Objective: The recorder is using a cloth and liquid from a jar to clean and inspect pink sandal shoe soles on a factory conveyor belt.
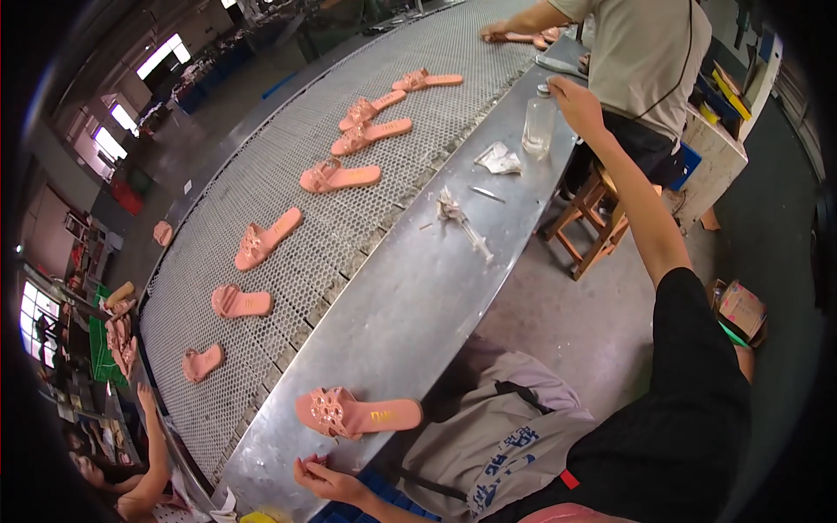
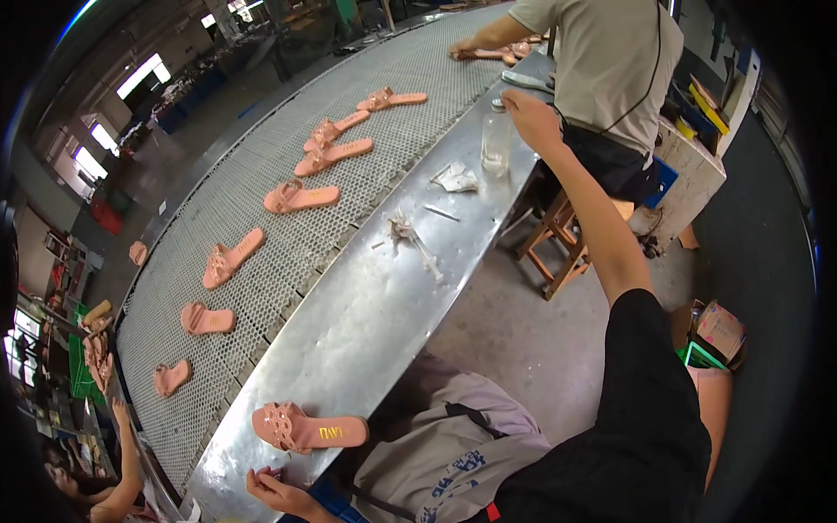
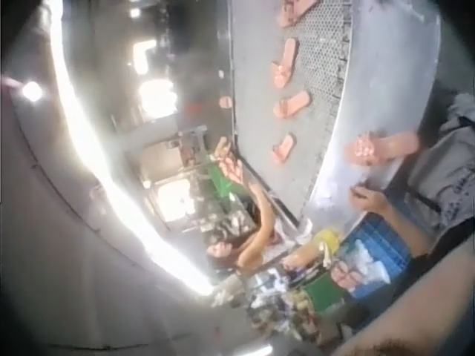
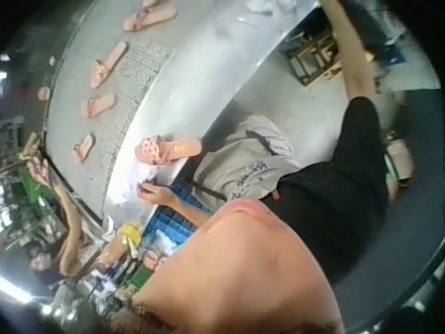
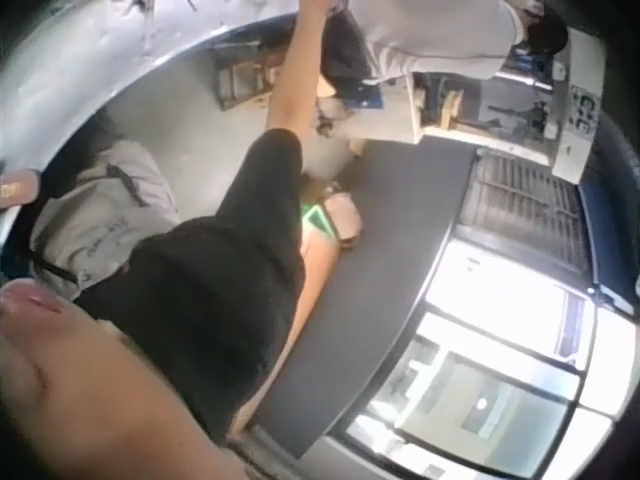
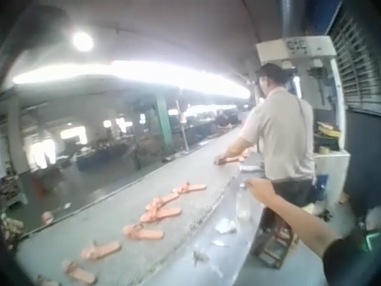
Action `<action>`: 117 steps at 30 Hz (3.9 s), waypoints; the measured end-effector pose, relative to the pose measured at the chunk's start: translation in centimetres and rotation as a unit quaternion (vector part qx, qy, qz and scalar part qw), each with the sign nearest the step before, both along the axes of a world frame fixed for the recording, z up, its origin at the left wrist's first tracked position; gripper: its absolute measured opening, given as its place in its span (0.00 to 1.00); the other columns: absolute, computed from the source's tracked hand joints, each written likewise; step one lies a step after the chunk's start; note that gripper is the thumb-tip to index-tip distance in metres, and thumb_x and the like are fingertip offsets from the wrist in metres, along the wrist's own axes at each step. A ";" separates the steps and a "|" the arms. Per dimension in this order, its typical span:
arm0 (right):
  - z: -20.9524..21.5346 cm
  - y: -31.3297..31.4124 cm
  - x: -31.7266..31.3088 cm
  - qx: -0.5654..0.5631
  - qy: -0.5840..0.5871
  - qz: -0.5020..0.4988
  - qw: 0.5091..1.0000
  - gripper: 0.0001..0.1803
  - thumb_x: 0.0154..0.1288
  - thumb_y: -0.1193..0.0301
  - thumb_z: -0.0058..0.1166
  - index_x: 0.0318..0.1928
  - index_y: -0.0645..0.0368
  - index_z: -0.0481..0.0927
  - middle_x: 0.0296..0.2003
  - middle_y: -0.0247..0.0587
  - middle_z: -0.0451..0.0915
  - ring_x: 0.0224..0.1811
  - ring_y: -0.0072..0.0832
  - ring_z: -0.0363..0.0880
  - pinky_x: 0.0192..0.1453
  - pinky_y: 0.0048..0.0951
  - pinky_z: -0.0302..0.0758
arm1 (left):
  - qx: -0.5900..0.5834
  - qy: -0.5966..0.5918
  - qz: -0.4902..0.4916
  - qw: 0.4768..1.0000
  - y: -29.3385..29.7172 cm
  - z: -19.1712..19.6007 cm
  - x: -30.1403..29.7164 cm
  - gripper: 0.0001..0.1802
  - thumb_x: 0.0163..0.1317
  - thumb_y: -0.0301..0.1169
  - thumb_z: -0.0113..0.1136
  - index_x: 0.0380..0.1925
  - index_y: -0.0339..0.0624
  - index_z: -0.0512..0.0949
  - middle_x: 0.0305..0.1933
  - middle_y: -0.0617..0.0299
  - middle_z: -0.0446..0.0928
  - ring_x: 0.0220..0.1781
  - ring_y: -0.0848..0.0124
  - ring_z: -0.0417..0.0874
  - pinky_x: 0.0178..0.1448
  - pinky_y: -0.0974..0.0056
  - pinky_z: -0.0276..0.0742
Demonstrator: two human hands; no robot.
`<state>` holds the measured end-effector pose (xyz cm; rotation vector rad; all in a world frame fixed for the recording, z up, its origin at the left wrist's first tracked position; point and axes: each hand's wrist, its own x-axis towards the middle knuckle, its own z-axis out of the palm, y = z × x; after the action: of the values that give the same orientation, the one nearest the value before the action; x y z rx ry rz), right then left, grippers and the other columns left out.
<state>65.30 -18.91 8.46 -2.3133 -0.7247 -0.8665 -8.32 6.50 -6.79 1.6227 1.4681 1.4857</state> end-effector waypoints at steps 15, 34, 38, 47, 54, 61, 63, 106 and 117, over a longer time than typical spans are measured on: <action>-3.0 2.0 2.2 -0.031 0.023 0.047 0.998 0.23 0.74 0.58 0.55 0.60 0.55 0.67 0.50 0.57 0.81 0.50 0.61 0.80 0.49 0.54 0.76 | 0.061 0.270 0.011 0.961 -1.1 1.8 3.0 0.07 0.68 0.22 0.52 0.40 0.32 0.79 0.40 0.47 0.79 0.41 0.48 0.80 0.46 0.50 0.75; -12.8 2.0 -2.0 0.727 0.512 0.188 0.416 0.11 0.78 0.67 0.37 0.41 0.54 0.73 0.21 0.31 0.64 0.14 0.18 0.57 0.15 0.22 0.54 | 0.087 0.284 -0.013 0.955 -0.4 0.5 2.7 0.05 0.62 0.20 0.54 0.35 0.34 0.79 0.36 0.51 0.78 0.40 0.50 0.79 0.45 0.50 0.74; -9.4 3.5 -5.3 0.568 0.370 0.059 0.732 0.13 0.80 0.58 0.48 0.48 0.55 0.72 0.28 0.32 0.72 0.20 0.26 0.67 0.23 0.31 0.65 | 0.094 0.277 -0.015 0.956 -0.1 0.3 2.6 0.05 0.62 0.20 0.54 0.35 0.33 0.79 0.36 0.51 0.77 0.40 0.50 0.79 0.46 0.50 0.75; -3.9 3.3 -8.5 -0.065 -0.052 0.066 0.994 0.19 0.78 0.58 0.54 0.58 0.55 0.69 0.47 0.57 0.80 0.44 0.59 0.82 0.42 0.49 0.77 | 0.085 0.280 -0.009 0.956 -0.1 1.1 2.1 0.06 0.63 0.18 0.55 0.37 0.33 0.80 0.38 0.51 0.79 0.41 0.51 0.81 0.47 0.52 0.77; -3.3 0.5 -5.3 0.130 0.136 0.054 0.981 0.25 0.73 0.55 0.60 0.59 0.58 0.69 0.41 0.48 0.80 0.35 0.38 0.83 0.37 0.38 0.80 | 0.092 0.272 -0.039 0.957 0.0 0.2 1.6 0.06 0.64 0.19 0.55 0.38 0.32 0.81 0.38 0.52 0.79 0.41 0.51 0.81 0.48 0.53 0.77; -4.1 -1.3 -2.2 0.114 0.137 0.095 0.979 0.24 0.75 0.54 0.58 0.58 0.58 0.74 0.45 0.51 0.79 0.45 0.40 0.81 0.47 0.36 0.79 | -0.081 0.081 -0.070 0.991 0.8 0.0 0.5 0.10 0.73 0.26 0.54 0.44 0.31 0.82 0.41 0.57 0.81 0.40 0.68 0.81 0.47 0.64 0.81; -3.5 -2.8 -1.1 -0.202 -0.302 0.002 0.932 0.19 0.79 0.57 0.52 0.55 0.59 0.77 0.48 0.51 0.78 0.49 0.46 0.79 0.56 0.39 0.76 | -0.105 -0.035 -0.088 0.990 1.6 0.5 -0.6 0.10 0.74 0.26 0.53 0.45 0.33 0.82 0.41 0.60 0.81 0.40 0.71 0.80 0.48 0.66 0.80; -7.1 9.4 -46.7 -0.378 0.063 0.508 0.771 0.21 0.50 0.74 0.59 0.49 0.55 0.82 0.38 0.29 0.73 0.27 0.22 0.73 0.26 0.24 0.73 | 0.141 0.387 -0.252 0.876 5.9 1.5 8.4 0.23 0.67 0.40 0.55 0.61 0.50 0.77 0.62 0.62 0.77 0.71 0.56 0.70 0.75 0.45 0.56; -6.7 10.6 -46.0 -0.395 0.083 0.515 0.756 0.19 0.50 0.75 0.59 0.46 0.54 0.83 0.36 0.28 0.73 0.26 0.21 0.72 0.24 0.24 0.72 | 0.139 0.408 -0.265 0.862 5.9 2.4 8.2 0.23 0.71 0.38 0.51 0.64 0.49 0.76 0.63 0.59 0.77 0.71 0.56 0.71 0.76 0.50 0.57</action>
<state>19.29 -8.35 1.78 -1.9695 -2.2798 0.2346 -0.09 12.41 -4.40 2.7713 1.0046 0.7184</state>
